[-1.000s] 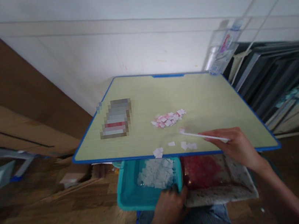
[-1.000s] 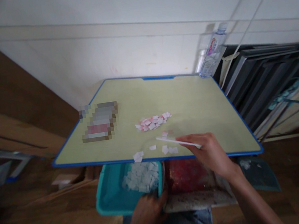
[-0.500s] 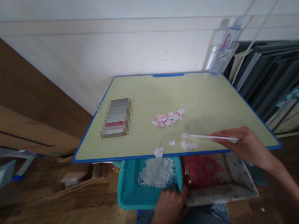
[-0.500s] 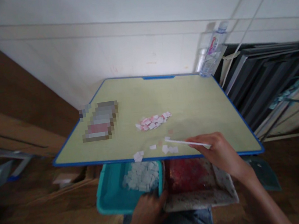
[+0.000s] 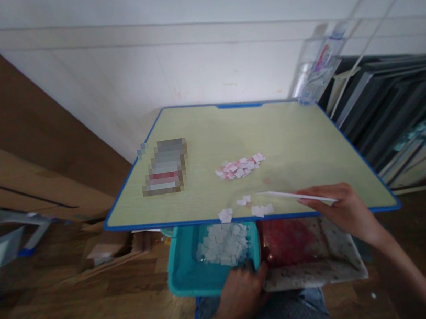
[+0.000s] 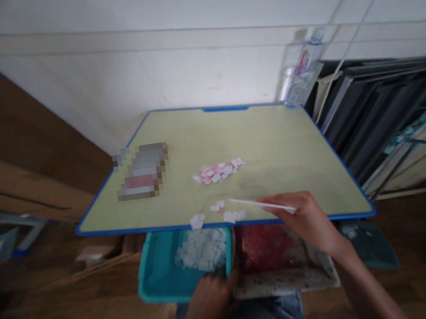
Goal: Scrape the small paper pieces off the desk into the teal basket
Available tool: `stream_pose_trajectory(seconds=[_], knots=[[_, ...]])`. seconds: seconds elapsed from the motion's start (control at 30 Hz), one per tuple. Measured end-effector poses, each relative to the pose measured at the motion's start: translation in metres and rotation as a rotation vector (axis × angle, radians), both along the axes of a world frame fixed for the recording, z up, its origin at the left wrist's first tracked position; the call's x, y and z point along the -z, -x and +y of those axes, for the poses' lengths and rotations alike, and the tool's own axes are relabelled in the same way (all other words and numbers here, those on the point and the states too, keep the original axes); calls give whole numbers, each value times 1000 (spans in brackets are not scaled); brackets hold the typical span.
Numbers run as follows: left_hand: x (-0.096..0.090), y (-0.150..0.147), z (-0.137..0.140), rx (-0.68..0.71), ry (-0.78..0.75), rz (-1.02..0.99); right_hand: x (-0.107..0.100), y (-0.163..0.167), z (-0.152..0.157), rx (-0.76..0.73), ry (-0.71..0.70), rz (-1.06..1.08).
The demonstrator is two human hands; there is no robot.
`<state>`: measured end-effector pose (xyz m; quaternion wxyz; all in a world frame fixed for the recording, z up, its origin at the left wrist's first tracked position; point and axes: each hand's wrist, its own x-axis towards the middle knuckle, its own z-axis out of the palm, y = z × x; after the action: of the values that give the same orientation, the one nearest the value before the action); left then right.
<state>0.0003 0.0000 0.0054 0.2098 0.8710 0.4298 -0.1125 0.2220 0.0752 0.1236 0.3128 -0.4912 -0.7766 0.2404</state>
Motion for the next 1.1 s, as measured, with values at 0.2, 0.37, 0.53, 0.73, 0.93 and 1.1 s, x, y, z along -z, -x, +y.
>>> stream_pose_trajectory(seconds=[0.2,0.37,0.53,0.73,0.93,1.1], knots=[[4,0,-2,-9,-36,-21,-2,7,2,-53,42,3],[2,0,-2,0,-44,-13,-4,10,6,-140,44,-52],[-1,-1,-1,-1,-39,8,-13,-1,8,-262,39,-162],[-2,-1,-1,-6,-40,15,-27,-17,14,-171,74,-216],[-3,-1,-1,7,-21,26,-27,-28,10,-180,124,-234],[0,0,-1,7,-28,-1,-26,-46,9,-88,149,-214]])
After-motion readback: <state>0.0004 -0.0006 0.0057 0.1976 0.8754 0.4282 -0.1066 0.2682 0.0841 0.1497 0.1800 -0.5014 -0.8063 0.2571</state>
